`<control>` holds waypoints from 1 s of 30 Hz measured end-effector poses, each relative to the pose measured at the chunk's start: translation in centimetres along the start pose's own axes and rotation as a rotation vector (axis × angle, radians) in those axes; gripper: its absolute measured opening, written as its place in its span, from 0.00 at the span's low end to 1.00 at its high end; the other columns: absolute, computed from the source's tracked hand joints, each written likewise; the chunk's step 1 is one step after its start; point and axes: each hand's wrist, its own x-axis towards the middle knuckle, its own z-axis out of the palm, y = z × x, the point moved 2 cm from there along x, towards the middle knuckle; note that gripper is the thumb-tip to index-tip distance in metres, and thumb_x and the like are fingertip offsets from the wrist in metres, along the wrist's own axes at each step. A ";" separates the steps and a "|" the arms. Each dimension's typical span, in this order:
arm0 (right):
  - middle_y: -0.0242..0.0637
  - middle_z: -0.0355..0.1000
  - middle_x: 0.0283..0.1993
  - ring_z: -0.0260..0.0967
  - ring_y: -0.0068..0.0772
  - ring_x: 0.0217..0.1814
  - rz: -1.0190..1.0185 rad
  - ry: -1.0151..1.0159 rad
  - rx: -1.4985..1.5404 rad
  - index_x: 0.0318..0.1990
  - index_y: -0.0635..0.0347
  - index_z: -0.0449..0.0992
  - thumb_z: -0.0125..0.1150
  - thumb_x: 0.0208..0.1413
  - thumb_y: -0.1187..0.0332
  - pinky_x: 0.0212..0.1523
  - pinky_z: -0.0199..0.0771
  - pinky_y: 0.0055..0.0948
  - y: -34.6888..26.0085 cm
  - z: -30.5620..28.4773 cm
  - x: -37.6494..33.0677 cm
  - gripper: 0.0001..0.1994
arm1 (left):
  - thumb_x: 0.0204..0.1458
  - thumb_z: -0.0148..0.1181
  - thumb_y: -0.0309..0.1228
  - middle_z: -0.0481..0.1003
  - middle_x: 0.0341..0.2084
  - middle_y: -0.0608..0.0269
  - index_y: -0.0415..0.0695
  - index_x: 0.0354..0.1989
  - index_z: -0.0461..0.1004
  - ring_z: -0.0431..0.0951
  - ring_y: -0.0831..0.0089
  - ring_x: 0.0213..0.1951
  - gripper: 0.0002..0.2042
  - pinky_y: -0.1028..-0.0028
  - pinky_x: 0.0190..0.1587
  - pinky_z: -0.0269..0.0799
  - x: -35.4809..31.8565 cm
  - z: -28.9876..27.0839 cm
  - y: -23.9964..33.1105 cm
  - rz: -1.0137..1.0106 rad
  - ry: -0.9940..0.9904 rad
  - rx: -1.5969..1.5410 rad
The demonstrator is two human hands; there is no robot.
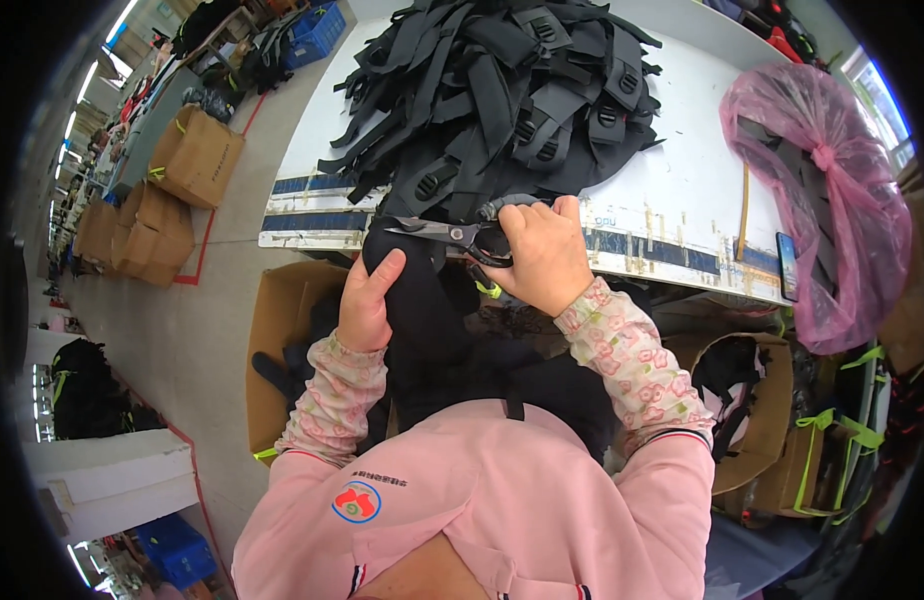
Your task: Trim excess fabric and loose threads from padded black straps using scissors.
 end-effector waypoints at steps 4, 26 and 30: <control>0.32 0.66 0.22 0.66 0.35 0.27 -0.015 -0.014 -0.027 0.28 0.57 0.67 0.71 0.36 0.56 0.37 0.56 0.35 0.6 -0.6 0.3 0.20 | 0.57 0.54 0.30 0.75 0.40 0.64 0.39 0.50 0.69 0.76 0.75 0.40 0.14 0.76 0.44 0.71 -0.2 1.2 1.0 -0.068 -0.113 -0.011; 0.34 0.65 0.22 0.64 0.38 0.27 -0.256 -0.232 -0.157 0.26 0.58 0.66 0.72 0.32 0.59 0.40 0.57 0.35 3.6 -6.2 3.1 0.20 | 0.57 0.56 0.32 0.73 0.41 0.67 0.39 0.51 0.69 0.71 0.81 0.41 0.15 0.81 0.46 0.68 0.7 2.5 0.8 -0.206 -0.265 0.151; 0.32 0.67 0.22 0.67 0.34 0.29 -0.264 -0.247 -0.188 0.28 0.57 0.67 0.72 0.31 0.55 0.40 0.57 0.34 2.8 -7.1 3.8 0.22 | 0.57 0.55 0.32 0.73 0.41 0.67 0.39 0.53 0.68 0.72 0.80 0.40 0.17 0.80 0.44 0.69 0.8 2.9 0.2 -0.220 -0.316 0.200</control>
